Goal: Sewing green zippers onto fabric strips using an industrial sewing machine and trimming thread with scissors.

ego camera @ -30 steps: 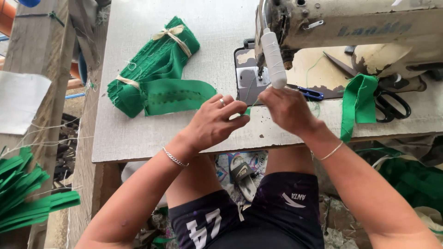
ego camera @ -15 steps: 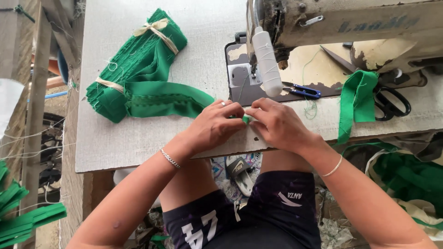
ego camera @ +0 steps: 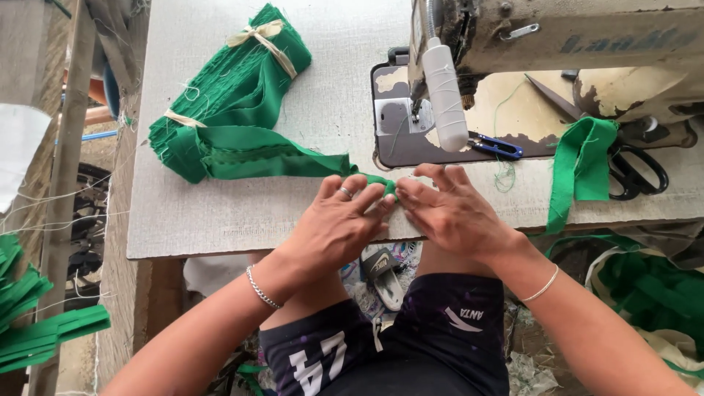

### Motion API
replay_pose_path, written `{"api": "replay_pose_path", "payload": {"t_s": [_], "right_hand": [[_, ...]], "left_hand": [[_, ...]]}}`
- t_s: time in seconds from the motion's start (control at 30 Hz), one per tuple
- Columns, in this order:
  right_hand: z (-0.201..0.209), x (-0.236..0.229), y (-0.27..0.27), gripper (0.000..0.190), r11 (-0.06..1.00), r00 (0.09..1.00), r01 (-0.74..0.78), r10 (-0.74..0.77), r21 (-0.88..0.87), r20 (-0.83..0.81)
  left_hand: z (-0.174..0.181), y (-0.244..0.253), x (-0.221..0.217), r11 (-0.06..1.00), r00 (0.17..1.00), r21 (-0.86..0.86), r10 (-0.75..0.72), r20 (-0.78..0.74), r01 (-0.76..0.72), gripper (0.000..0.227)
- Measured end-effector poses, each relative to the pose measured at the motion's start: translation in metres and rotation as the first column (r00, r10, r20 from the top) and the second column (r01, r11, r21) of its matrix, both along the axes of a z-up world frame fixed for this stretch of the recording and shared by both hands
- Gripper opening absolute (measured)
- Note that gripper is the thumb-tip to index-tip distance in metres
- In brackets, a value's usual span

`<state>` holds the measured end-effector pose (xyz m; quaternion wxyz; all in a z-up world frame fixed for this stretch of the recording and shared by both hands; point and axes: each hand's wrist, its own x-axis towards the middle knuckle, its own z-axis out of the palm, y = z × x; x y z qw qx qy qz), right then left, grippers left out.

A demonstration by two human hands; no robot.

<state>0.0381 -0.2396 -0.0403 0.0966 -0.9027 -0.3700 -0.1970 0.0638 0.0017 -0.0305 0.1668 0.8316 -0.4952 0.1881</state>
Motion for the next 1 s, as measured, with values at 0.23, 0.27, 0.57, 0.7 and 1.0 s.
{"api": "replay_pose_path", "payload": {"t_s": [0.23, 0.27, 0.57, 0.7, 1.0], "right_hand": [[-0.002, -0.002, -0.005, 0.039, 0.999, 0.999, -0.030, 0.030, -0.044, -0.019], [-0.001, -0.004, -0.005, 0.042, 0.998, 1.000, -0.010, 0.009, -0.060, -0.017], [-0.001, -0.014, 0.001, 0.073, 0.967, 0.976, 0.211, -0.216, -0.146, -0.023], [-0.004, -0.014, 0.004, 0.083, 0.947, 0.949, 0.280, -0.298, -0.156, -0.105], [-0.012, -0.006, -0.011, 0.073, 0.970, 0.957, 0.236, -0.243, -0.060, -0.158]], "left_hand": [[-0.014, 0.000, 0.005, 1.000, 0.999, -0.028, -0.001, -0.039, 0.000, 0.031], [-0.013, -0.001, 0.009, 0.997, 0.997, -0.059, -0.053, -0.060, 0.050, 0.030], [-0.022, -0.007, 0.089, 0.940, 0.937, 0.002, -0.341, -0.082, 0.342, 0.023], [-0.017, -0.013, 0.094, 0.952, 0.954, 0.061, -0.299, -0.017, 0.299, 0.035], [-0.063, -0.037, 0.080, 0.956, 0.981, -0.249, -0.179, -0.074, 0.156, 0.015]]}}
